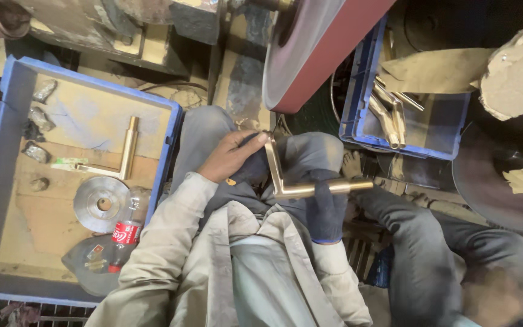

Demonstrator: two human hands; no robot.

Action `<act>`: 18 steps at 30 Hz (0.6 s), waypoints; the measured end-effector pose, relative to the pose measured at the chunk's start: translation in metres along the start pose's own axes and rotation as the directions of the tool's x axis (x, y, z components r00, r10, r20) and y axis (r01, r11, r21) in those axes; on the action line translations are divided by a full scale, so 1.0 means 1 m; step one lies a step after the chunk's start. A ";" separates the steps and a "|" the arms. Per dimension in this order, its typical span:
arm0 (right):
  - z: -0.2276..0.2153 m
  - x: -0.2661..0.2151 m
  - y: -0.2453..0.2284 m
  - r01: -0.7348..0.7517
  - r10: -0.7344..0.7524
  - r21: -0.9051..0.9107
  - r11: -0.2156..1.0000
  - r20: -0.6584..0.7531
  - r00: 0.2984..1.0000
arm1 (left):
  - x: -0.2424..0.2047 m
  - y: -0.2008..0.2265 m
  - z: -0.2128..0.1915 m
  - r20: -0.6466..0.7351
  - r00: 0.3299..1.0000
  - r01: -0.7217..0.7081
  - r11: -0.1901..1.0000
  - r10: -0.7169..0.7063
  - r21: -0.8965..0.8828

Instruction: The person sits on the floor and uses a belt sander to grind the edges of L-shaped brass metal parts. They hold each part with gloved hands, pressing it against the moving belt, then place the finished pieces into a blue bin.

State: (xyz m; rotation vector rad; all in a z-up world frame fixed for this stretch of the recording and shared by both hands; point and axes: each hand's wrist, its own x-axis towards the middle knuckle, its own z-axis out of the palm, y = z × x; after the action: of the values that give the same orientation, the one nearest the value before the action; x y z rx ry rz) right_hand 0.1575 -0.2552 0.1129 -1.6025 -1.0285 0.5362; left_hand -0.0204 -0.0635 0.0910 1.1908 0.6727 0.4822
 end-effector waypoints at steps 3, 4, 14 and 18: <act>-0.001 -0.001 0.011 -0.008 0.009 -0.024 1.000 0.036 0.999 | 0.009 -0.014 0.000 0.007 0.998 0.066 0.998 -0.066 0.007; 0.003 -0.005 0.012 -0.316 0.325 0.407 0.857 0.049 0.944 | 0.012 -0.019 -0.001 0.003 0.996 0.091 0.996 -0.091 0.011; 0.017 -0.005 0.014 -0.640 0.525 0.739 0.212 0.466 0.712 | 0.052 -0.056 -0.021 0.169 0.940 0.338 0.884 -0.298 -0.323; 0.026 -0.003 0.028 -0.689 0.614 0.717 0.104 0.499 0.612 | 0.065 -0.058 -0.024 0.181 0.937 0.346 0.858 -0.298 -0.379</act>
State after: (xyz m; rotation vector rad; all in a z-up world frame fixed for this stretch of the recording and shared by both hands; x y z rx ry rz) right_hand 0.1451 -0.2438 0.0789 -0.9304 0.1569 1.4947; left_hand 0.0089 -0.0219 0.0160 0.6866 0.6200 0.2472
